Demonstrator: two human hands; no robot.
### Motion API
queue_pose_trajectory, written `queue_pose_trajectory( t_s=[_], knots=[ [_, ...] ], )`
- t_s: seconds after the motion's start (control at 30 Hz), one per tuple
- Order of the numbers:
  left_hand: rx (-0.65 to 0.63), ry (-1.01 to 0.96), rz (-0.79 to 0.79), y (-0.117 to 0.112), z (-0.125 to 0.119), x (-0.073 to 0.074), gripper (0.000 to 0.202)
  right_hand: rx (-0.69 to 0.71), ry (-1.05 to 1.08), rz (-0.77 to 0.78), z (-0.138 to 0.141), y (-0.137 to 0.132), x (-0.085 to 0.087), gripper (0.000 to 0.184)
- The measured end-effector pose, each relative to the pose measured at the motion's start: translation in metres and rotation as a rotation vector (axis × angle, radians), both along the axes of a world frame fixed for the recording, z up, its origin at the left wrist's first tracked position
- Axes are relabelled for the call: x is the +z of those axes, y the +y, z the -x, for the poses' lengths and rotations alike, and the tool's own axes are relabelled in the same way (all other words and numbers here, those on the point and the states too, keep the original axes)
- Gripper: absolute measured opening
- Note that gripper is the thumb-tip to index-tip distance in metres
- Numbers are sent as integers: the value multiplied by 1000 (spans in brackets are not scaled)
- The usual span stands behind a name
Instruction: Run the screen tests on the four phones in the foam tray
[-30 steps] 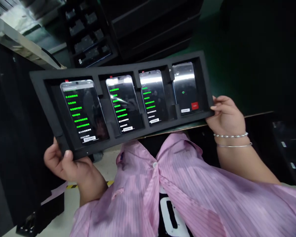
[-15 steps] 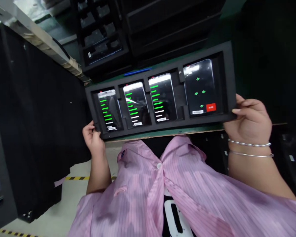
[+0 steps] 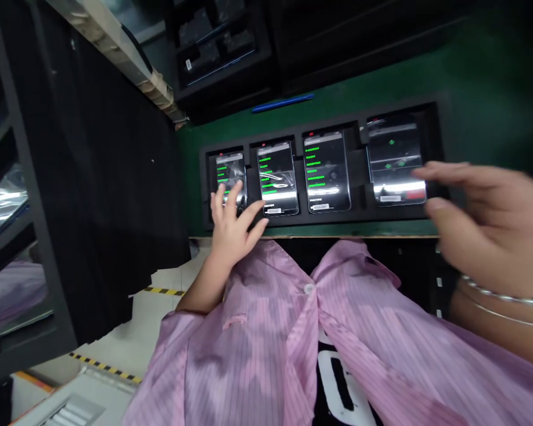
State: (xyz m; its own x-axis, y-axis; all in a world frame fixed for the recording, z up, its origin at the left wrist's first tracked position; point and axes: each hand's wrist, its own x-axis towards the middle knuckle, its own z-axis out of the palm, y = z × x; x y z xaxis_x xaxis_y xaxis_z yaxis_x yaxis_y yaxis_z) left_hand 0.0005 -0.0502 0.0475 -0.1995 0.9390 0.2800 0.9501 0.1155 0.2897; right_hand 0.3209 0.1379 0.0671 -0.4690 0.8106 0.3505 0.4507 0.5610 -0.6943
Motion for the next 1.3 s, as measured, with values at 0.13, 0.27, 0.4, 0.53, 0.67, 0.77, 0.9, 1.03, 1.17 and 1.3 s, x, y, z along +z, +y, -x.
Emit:
queue_pose_trajectory(
  t_s=[0.13,0.27,0.4,0.53,0.67,0.77,0.9,1.03,1.17,1.3],
  knots=[
    [-9,8,112,12,-14,-20,51,403,-88,-116,35,-13,-16,33],
    [1,9,145,15,-15,-27,60,455,-142,-121,51,-16,-40,31],
    [26,-31,34,5,-3,-15,66,459,-185,-136,54,-20,-46,32],
    [164,-60,-81,-18,21,-4,58,445,-201,-133,55,-25,-49,35],
    [260,-60,3,-36,35,-10,47,432,-248,-101,57,-26,-52,43],
    [269,-57,50,-40,38,-20,46,360,-161,-108,51,-22,-42,46],
    [261,-54,48,-37,41,-28,49,104,81,-185,30,-6,-18,35],
    [257,-62,50,-32,47,-29,51,-19,93,-247,7,7,-9,21],
    [275,-68,84,-31,47,-27,48,-23,-18,-262,-5,13,-25,17],
    [291,-124,73,-32,47,-27,54,8,-174,-128,-8,16,-44,18]
  ],
)
